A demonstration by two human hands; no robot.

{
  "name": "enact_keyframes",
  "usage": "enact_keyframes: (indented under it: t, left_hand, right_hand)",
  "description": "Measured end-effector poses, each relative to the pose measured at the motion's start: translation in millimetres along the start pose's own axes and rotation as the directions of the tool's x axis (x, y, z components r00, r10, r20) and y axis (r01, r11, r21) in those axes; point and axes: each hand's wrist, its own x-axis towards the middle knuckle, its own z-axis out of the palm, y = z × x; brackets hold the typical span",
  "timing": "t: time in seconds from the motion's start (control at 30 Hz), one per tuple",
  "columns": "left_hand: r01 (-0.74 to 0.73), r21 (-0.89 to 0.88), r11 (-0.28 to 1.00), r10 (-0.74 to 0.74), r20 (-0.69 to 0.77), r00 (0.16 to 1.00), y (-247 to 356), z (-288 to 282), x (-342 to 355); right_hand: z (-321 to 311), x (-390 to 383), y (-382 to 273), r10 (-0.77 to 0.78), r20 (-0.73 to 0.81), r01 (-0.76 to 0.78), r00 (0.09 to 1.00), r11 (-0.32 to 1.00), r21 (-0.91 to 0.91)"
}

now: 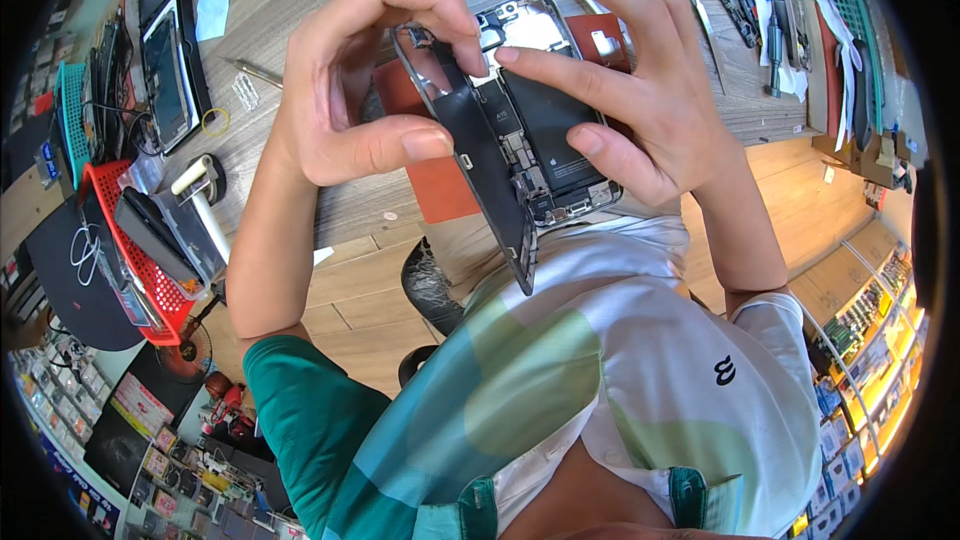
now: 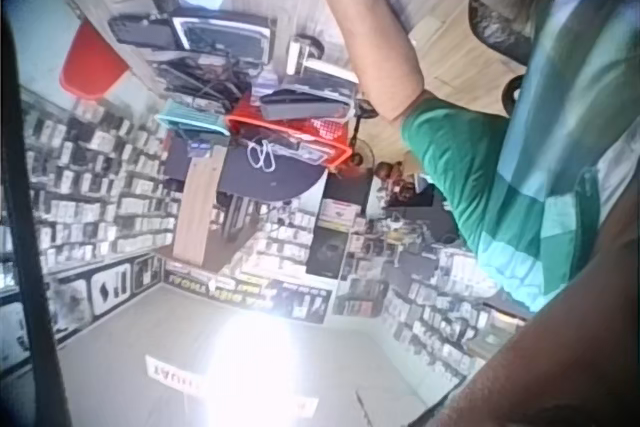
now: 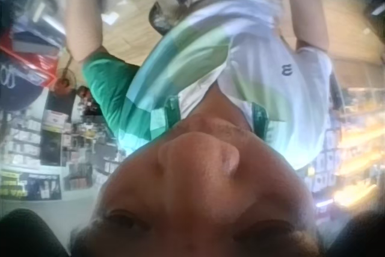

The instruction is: The person uses tweezers to adjust internal components of a disassembled smartphone, then places the screen assembly onto the chassis and secures it with a screwdriver. The person handles the phone, screen, and tools throughout the process.

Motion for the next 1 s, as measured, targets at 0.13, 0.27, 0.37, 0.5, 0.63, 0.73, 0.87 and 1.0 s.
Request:
enact_keyframes:
  t: [0.13, 0.27, 0.37, 0.5, 0.63, 0.73, 0.87, 1.0]
  left_hand:
    - [0.024, 0.001, 1.0, -0.024, -0.054, 0.998, -2, 3, -4]
    - [-0.037, -0.089, 0.995, 0.05, 0.155, 0.987, -12, -20, -3]
    - [-0.047, -0.185, 0.982, 0.065, 0.092, 0.994, 5, -2, 3]
    - [-0.108, -0.128, 0.986, 0.119, 0.075, 0.99, -18, -8, -1]
    - [-0.138, -0.098, 0.986, 0.148, 0.105, 0.983, -9, -8, 5]
    - [-0.104, -0.138, 0.985, 0.113, 0.061, 0.992, -20, -8, -1]
    - [-0.139, -0.029, 0.99, 0.14, 0.061, 0.988, -18, -6, 3]
    - [0.04, -0.009, 0.999, -0.04, -0.043, 0.998, -3, 1, -2]
  right_hand:
    - [-4, 3, -3, -0.025, 0.017, 0.027, 1.0, 0.995, -0.1]
    - [-9, 5, -8, -0.031, 0.034, 0.037, 0.999, 0.982, -0.183]
    - [-13, 4, -14, 0.003, 0.083, 0.017, 0.997, 0.973, -0.231]
    - [-19, 4, -19, 0.03, 0.125, 0.007, 0.992, 0.958, -0.286]
    - [-20, 4, -21, 0.067, 0.134, -0.028, 0.989, 0.962, -0.273]
    - [-25, 9, -31, 0.152, 0.122, -0.127, 0.981, 0.973, -0.192]
    - [-11, 6, -20, 0.065, -0.079, -0.078, 0.995, 0.981, -0.177]
    - [-23, 12, -28, 0.114, 0.057, -0.107, 0.992, 0.989, -0.101]
